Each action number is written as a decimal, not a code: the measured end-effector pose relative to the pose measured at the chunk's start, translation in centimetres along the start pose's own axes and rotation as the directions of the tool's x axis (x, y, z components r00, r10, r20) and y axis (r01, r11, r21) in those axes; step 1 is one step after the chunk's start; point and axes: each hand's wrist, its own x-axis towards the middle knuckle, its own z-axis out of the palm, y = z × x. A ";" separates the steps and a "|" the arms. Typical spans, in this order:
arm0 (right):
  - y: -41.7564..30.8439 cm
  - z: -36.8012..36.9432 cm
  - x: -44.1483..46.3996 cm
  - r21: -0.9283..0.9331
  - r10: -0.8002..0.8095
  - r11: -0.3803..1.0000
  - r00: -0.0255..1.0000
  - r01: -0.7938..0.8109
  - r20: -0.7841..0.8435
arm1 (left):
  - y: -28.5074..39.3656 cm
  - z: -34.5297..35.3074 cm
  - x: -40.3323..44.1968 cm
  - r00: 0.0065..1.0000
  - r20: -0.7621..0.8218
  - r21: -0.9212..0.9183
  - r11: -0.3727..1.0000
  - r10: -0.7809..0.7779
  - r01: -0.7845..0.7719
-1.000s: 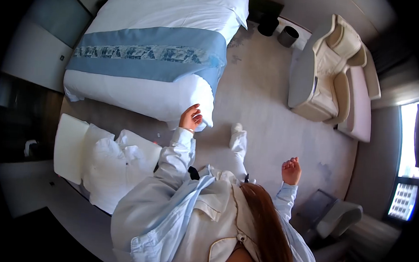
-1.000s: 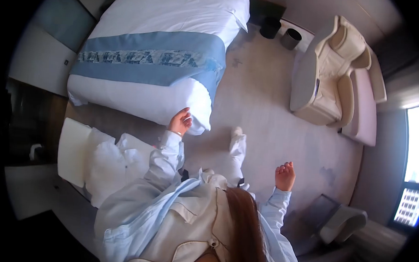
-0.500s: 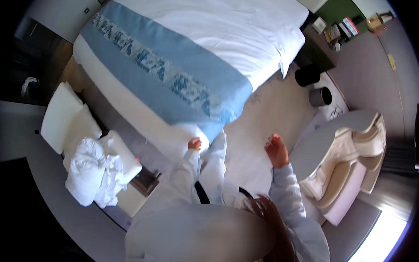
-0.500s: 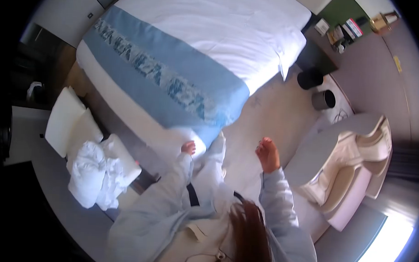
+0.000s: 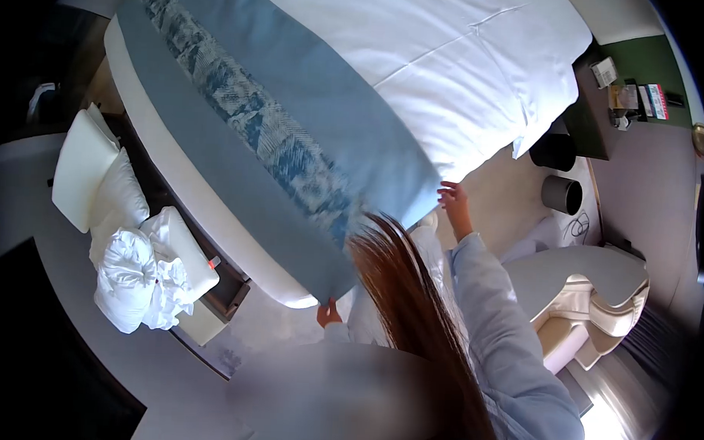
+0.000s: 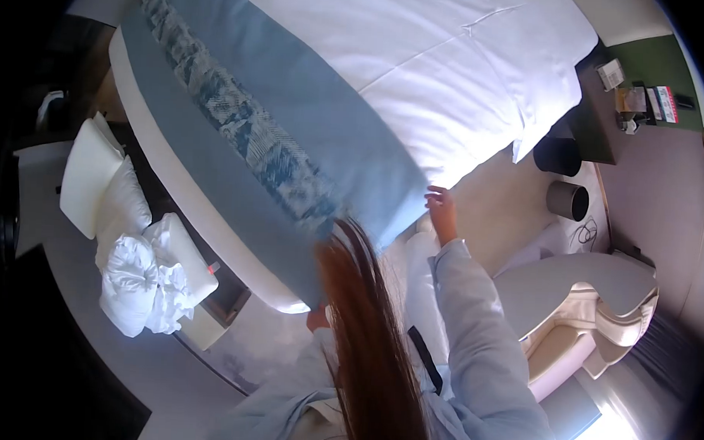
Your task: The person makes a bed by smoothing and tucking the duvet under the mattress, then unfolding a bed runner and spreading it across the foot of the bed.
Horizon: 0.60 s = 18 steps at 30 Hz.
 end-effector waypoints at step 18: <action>16.7 -9.8 17.1 0.547 0.650 0.481 0.697 -0.685 0.302 | 26.6 21.2 -11.4 0.738 0.670 -0.674 0.489 0.086 0.554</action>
